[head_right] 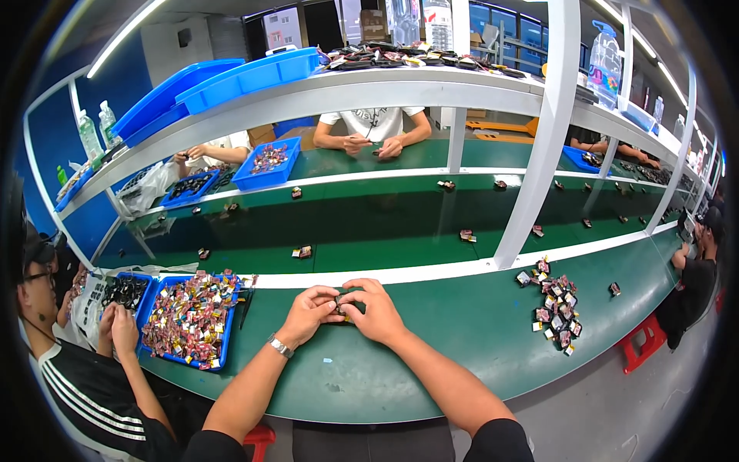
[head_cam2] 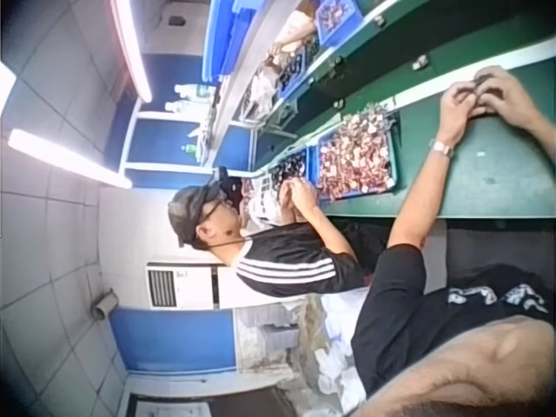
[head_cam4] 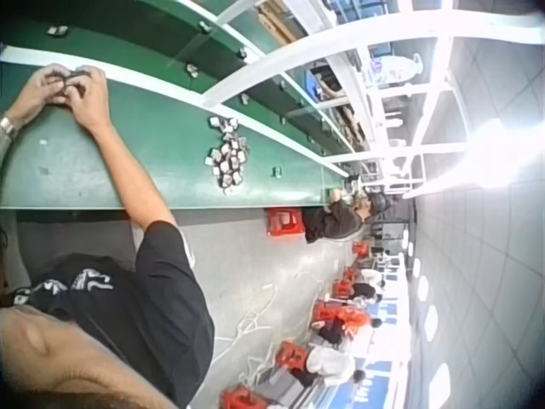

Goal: Assembling and inspecting small components on a factory conveyor belt.

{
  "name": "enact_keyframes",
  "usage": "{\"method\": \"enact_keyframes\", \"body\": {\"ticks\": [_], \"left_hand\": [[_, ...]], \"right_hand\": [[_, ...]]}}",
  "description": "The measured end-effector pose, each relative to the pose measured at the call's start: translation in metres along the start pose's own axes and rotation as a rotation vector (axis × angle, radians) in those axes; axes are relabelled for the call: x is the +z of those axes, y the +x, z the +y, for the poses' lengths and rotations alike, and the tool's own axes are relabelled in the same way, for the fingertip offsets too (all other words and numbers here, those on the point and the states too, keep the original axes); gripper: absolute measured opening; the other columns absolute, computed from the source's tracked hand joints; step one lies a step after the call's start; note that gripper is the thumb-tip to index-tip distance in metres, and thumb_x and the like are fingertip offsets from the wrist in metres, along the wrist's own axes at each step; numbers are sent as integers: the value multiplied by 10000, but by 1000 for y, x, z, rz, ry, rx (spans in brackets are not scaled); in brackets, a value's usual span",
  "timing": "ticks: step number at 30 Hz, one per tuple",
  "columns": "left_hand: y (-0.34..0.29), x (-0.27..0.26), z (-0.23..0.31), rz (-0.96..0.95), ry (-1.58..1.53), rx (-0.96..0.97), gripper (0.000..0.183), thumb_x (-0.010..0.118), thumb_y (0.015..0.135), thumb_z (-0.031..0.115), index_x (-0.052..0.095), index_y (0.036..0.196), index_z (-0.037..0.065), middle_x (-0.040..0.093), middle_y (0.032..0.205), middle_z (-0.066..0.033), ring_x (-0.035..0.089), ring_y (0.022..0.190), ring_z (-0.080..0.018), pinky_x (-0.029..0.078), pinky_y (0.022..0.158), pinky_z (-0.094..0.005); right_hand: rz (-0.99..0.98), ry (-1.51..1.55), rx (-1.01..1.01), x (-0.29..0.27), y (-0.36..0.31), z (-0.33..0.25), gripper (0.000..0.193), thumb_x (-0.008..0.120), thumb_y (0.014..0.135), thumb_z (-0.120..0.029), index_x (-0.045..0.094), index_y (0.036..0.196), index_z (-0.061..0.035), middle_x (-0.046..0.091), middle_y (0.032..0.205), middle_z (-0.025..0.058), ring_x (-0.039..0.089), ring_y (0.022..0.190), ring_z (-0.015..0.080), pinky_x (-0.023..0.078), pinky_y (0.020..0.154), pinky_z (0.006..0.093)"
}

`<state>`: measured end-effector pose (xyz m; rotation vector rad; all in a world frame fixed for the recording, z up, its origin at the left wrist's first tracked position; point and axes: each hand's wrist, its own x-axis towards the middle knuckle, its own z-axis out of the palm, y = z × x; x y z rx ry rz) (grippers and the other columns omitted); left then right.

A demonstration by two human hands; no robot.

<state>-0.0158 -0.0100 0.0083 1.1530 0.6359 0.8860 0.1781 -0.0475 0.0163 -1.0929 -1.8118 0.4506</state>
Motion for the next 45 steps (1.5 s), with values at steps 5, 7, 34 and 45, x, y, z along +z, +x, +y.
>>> {"method": "enact_keyframes", "body": {"ticks": [5, 7, 34, 45], "left_hand": [[2, -2, -5, -15, 40, 21, 172, 523, 966, 8, 566, 1130, -21, 646, 1061, -119, 665, 965, -187, 600, 848, -305], [1, -2, -4, -30, 56, 17, 166, 523, 966, 7, 571, 1123, -17, 646, 1059, -117, 664, 964, -184, 601, 844, -303], [0, 3, -1, -15, 31, -9, 252, 485, 976, -14, 501, 1226, -46, 633, 1143, -161, 656, 1027, -211, 583, 887, -319], [0, 4, -7, 19, -63, 67, 218, 488, 964, -42, 513, 1180, -52, 627, 1129, -167, 656, 1025, -234, 584, 901, -341]], "right_hand": [[-29, 14, 36, -3, 1, -1, 92, 688, 824, -105, 714, 908, -77, 607, 1207, 46, 515, 1187, 278, 431, 1004, 386], [-30, 24, 22, -3, 1, -1, 90, 681, 831, -113, 712, 905, -72, 615, 1196, 52, 521, 1182, 277, 428, 1008, 390], [49, -67, -34, 8, -4, -3, 149, 715, 790, -79, 735, 937, -81, 611, 1228, 60, 517, 1195, 291, 449, 997, 391], [147, -111, -136, 10, -2, -12, 155, 730, 752, -61, 719, 907, -66, 627, 1178, 73, 528, 1181, 303, 458, 982, 400]]}}
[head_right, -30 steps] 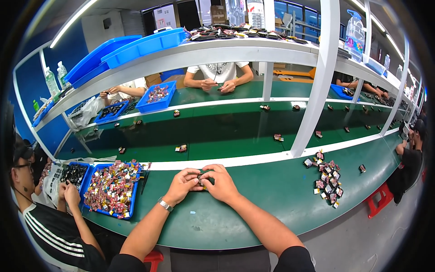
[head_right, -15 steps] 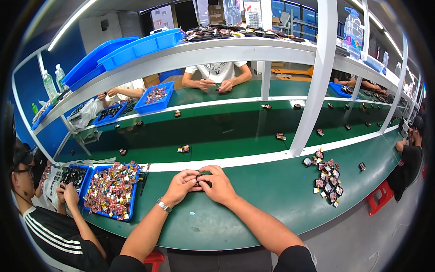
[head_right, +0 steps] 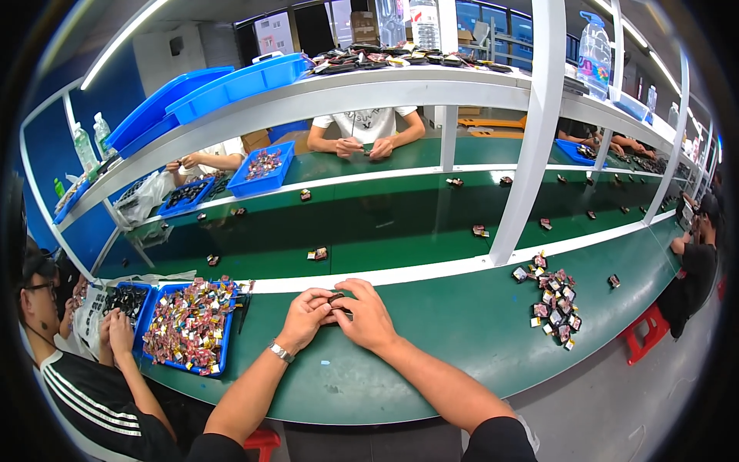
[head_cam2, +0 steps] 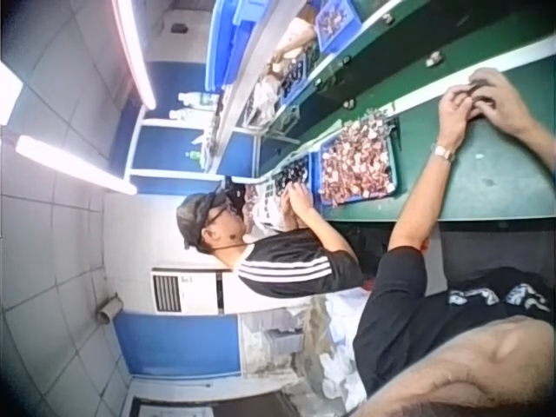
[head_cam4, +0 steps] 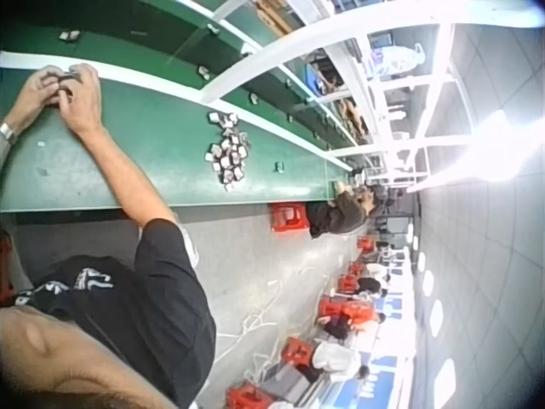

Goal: Assembling and inspecting small components on a factory conveyor belt.

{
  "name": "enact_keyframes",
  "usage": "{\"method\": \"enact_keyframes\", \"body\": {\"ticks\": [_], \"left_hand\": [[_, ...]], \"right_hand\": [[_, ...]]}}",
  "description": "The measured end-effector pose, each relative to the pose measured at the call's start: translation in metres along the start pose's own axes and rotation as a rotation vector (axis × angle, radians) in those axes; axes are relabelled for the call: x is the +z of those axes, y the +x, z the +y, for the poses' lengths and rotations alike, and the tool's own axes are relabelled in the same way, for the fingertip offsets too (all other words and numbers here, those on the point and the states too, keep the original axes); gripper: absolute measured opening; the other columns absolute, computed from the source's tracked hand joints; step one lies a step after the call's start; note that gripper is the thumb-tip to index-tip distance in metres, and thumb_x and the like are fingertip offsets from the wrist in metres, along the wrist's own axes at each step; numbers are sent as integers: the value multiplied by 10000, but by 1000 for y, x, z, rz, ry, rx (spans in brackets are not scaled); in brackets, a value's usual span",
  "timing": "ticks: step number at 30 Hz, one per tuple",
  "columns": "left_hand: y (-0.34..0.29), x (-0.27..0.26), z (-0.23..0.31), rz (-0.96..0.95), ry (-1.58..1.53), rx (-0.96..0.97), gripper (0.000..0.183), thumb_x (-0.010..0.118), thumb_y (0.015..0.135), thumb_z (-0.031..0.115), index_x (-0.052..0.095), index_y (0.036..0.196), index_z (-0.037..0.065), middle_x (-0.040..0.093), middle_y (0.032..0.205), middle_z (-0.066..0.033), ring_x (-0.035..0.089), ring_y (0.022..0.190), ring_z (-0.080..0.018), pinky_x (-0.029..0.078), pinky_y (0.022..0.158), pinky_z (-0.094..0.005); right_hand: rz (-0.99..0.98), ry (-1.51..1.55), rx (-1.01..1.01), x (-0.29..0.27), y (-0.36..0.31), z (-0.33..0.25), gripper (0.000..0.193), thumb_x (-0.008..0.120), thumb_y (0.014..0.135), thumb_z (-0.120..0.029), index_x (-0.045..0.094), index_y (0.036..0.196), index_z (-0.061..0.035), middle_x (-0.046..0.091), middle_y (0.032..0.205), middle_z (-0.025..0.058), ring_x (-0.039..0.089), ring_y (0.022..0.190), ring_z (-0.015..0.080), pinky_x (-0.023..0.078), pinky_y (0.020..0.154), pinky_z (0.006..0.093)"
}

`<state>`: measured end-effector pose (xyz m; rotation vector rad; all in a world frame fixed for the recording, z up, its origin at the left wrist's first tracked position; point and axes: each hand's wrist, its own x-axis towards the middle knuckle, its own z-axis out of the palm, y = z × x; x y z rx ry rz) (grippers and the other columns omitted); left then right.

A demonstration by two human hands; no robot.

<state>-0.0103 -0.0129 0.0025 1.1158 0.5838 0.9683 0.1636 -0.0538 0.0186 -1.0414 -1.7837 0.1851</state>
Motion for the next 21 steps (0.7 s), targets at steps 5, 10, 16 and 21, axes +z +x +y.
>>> {"method": "enact_keyframes", "body": {"ticks": [5, 10, 16, 21], "left_hand": [[-1, 3, 5, -24, -35, -21, 310, 512, 962, -23, 497, 1270, -55, 609, 1188, -174, 647, 1049, -236, 577, 917, -358], [0, -5, 2, -42, -55, -70, 315, 529, 959, -12, 518, 1269, -64, 613, 1186, -175, 650, 1043, -232, 578, 915, -358], [0, -2, 0, 37, -18, -7, 301, 527, 963, -3, 519, 1253, -79, 622, 1170, -173, 650, 1040, -221, 584, 898, -335], [0, 3, 2, 49, 0, -30, 287, 488, 972, -16, 519, 1252, -70, 624, 1170, -161, 649, 1034, -208, 588, 891, -328]], "right_hand": [[24, 45, 38, 1, -2, 4, 149, 737, 744, -62, 722, 891, -75, 636, 1170, 65, 532, 1177, 293, 460, 980, 398], [-3, 83, 58, -1, 0, 4, 168, 736, 752, -70, 735, 918, -90, 633, 1208, 62, 520, 1211, 291, 442, 1014, 398], [-65, 45, 69, 3, 0, 1, 203, 709, 783, -62, 711, 987, -72, 618, 1218, 86, 518, 1206, 297, 453, 999, 394], [11, 48, 76, 1, 4, -1, 178, 701, 789, -25, 682, 964, -50, 619, 1084, 89, 582, 1057, 270, 513, 853, 357]]}}
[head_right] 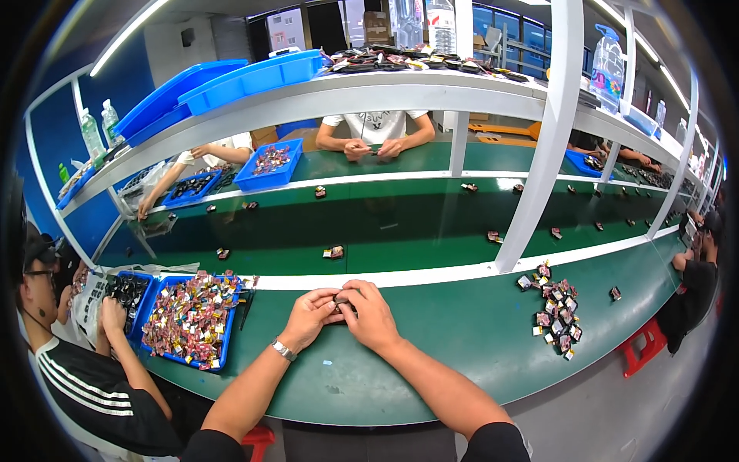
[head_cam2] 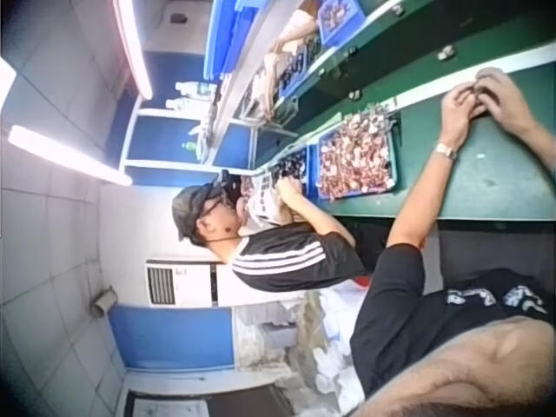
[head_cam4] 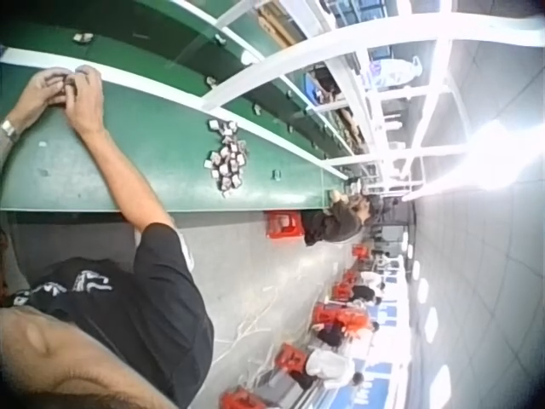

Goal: Assembling and inspecting small components on a factory conveyor belt.

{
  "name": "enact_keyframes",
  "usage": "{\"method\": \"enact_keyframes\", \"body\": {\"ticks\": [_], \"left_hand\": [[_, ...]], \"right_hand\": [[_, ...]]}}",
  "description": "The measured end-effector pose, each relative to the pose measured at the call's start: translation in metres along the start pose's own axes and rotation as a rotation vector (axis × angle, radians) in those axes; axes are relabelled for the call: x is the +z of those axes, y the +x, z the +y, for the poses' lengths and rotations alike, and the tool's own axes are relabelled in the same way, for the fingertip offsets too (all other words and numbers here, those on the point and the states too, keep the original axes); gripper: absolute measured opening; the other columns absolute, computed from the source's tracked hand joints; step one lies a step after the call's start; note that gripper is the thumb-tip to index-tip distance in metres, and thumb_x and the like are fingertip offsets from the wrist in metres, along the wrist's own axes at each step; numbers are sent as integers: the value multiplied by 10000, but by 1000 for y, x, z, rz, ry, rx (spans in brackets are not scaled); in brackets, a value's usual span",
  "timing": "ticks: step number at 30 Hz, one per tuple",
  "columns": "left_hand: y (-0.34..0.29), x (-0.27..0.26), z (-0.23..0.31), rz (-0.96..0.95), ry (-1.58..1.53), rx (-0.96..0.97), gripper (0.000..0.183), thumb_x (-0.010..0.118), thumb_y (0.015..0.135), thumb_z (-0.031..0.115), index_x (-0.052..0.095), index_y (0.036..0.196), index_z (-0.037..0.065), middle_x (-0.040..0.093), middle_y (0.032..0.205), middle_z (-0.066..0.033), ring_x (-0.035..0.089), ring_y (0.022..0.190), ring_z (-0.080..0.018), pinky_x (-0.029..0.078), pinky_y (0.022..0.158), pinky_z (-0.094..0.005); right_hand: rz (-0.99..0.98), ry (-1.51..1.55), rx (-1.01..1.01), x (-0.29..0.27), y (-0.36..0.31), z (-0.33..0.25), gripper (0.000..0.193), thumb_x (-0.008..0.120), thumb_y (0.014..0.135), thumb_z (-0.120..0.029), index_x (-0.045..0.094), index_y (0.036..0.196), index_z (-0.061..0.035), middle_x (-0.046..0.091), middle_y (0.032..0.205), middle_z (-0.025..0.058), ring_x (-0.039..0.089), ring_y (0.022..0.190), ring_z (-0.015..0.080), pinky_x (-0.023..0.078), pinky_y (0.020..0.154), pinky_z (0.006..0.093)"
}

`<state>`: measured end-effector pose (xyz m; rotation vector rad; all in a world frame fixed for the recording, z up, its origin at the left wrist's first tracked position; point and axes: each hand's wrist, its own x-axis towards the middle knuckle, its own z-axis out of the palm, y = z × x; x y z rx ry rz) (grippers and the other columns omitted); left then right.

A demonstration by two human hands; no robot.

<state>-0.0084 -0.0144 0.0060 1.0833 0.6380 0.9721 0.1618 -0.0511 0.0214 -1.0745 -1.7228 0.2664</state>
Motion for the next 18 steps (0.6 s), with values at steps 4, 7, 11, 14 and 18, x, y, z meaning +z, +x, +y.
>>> {"method": "enact_keyframes", "body": {"ticks": [4, 7, 11, 14, 18], "left_hand": [[1, 1, 4, -23, 29, -14, 276, 469, 981, -9, 522, 1248, -56, 632, 1163, -151, 650, 1037, -197, 587, 879, -311], [1, 0, 2, -33, 38, -18, 277, 474, 983, -1, 520, 1251, -49, 637, 1155, -145, 653, 1019, -189, 585, 870, -303], [0, 1, 4, -25, 23, -26, 277, 479, 984, 8, 521, 1253, -41, 641, 1146, -142, 656, 1012, -184, 584, 866, -298], [0, -3, 1, -24, 36, -10, 274, 482, 984, 13, 522, 1250, -41, 642, 1145, -145, 657, 1011, -184, 584, 863, -298], [2, 1, 0, -20, 37, -11, 272, 479, 984, 11, 520, 1246, -47, 646, 1133, -142, 659, 1001, -180, 585, 858, -295]], "right_hand": [[38, -4, -39, 0, 2, -3, 152, 698, 781, -6, 645, 920, -39, 597, 985, 77, 633, 889, 262, 536, 728, 355], [33, 17, 44, 5, -1, 1, 167, 708, 773, -19, 650, 928, -45, 601, 981, 72, 637, 833, 256, 539, 701, 352], [67, -41, 56, 6, 0, -3, 166, 716, 773, -31, 657, 927, -52, 602, 982, 69, 635, 843, 249, 540, 707, 354], [100, -194, -122, 4, 2, -5, 162, 718, 781, -49, 668, 934, -58, 605, 986, 63, 633, 861, 237, 544, 712, 350], [91, -244, -166, 4, -2, 1, 195, 752, 762, -52, 687, 946, -43, 633, 980, 71, 649, 834, 226, 552, 684, 331]]}}
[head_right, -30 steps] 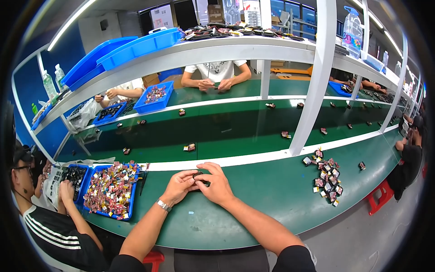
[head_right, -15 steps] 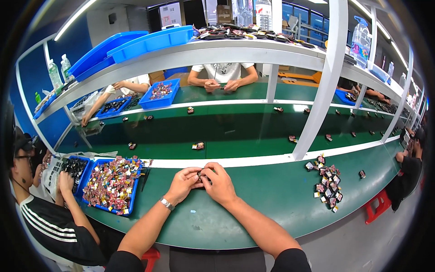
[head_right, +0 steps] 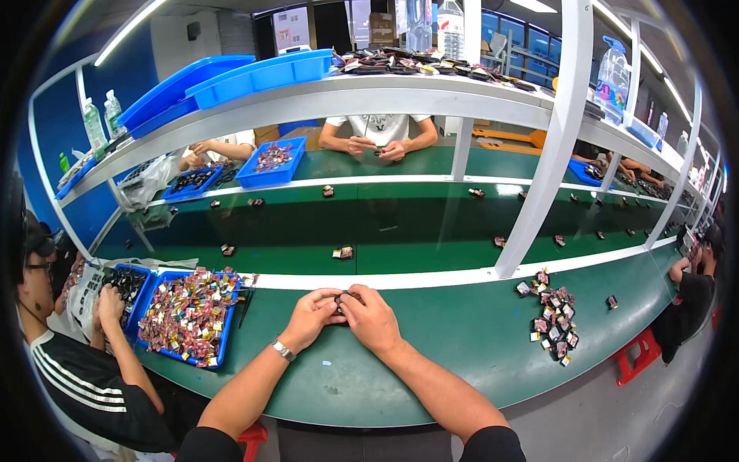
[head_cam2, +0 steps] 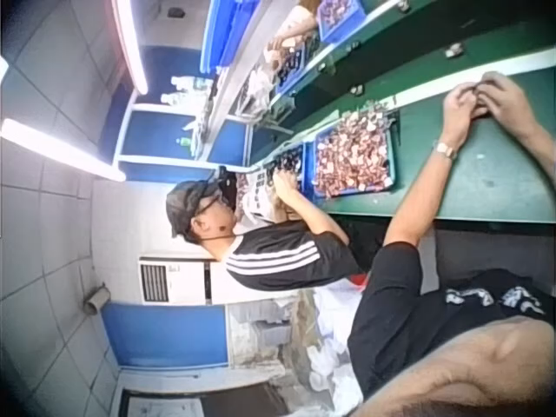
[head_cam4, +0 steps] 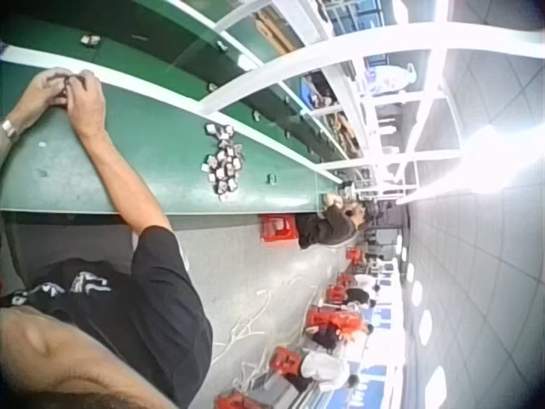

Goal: Assembling and inspecting small components on a factory conveyor belt.

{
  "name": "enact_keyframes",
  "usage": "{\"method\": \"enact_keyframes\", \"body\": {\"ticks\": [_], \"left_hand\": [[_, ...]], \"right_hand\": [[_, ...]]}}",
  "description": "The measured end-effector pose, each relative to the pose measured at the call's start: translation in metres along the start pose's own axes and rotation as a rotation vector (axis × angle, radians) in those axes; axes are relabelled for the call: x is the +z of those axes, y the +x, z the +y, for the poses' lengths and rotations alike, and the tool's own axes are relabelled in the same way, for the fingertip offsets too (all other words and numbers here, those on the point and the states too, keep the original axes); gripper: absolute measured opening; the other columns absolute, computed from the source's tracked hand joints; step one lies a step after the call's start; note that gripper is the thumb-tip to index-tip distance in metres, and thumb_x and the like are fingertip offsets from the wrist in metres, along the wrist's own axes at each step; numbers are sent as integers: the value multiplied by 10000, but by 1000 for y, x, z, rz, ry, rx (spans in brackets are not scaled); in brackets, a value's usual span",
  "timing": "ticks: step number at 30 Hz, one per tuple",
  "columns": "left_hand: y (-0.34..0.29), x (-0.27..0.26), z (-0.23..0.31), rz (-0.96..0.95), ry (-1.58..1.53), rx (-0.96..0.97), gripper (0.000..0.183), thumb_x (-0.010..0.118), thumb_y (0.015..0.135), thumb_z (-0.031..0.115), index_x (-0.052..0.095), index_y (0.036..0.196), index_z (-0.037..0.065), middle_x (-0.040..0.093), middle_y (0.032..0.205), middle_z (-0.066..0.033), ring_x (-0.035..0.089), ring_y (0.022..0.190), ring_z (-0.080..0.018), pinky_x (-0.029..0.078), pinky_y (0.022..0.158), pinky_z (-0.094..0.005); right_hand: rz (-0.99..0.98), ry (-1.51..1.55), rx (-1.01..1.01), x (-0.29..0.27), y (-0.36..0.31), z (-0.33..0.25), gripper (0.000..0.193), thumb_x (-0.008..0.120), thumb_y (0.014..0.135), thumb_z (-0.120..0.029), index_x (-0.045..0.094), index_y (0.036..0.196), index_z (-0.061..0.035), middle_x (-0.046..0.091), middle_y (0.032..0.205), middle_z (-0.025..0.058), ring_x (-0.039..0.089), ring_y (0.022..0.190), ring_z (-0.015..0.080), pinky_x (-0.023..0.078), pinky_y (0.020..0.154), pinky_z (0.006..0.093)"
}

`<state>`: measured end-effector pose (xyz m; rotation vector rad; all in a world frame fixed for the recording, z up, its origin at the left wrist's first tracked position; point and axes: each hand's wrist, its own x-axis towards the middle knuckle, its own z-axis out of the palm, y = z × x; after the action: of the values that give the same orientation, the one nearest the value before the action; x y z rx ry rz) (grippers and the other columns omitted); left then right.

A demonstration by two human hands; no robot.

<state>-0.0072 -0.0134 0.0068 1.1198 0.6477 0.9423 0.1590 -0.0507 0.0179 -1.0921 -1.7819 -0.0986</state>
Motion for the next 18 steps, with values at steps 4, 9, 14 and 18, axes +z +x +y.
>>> {"method": "enact_keyframes", "body": {"ticks": [4, 9, 14, 18], "left_hand": [[1, -2, -2, -4, 6, 11, 271, 478, 984, 9, 519, 1246, -47, 648, 1128, -139, 657, 1006, -179, 585, 857, -297], [0, -1, -2, 12, 7, 5, 269, 502, 978, 23, 526, 1239, -37, 653, 1117, -134, 662, 996, -188, 585, 857, -324], [-1, -2, -4, 10, -12, 9, 265, 499, 981, 24, 526, 1236, -42, 652, 1123, -130, 657, 1000, -169, 589, 833, -286], [0, 4, -3, 65, 40, 33, 239, 540, 968, 42, 550, 1194, -36, 655, 1092, -119, 665, 933, -157, 599, 773, -282]], "right_hand": [[-19, -49, -17, 1, -1, -2, 204, 746, 772, -64, 695, 969, -44, 645, 991, 76, 651, 877, 235, 562, 724, 343], [-13, -66, -16, 2, -2, -2, 179, 726, 794, -68, 692, 967, -39, 647, 982, 69, 649, 872, 237, 559, 719, 342], [-13, -67, -10, 6, -3, -4, 172, 719, 800, -67, 688, 966, -38, 649, 979, 68, 647, 872, 242, 553, 721, 344], [-8, -38, -9, 7, 2, -1, 165, 717, 800, -53, 684, 961, -34, 650, 990, 78, 653, 887, 238, 555, 723, 339]]}}
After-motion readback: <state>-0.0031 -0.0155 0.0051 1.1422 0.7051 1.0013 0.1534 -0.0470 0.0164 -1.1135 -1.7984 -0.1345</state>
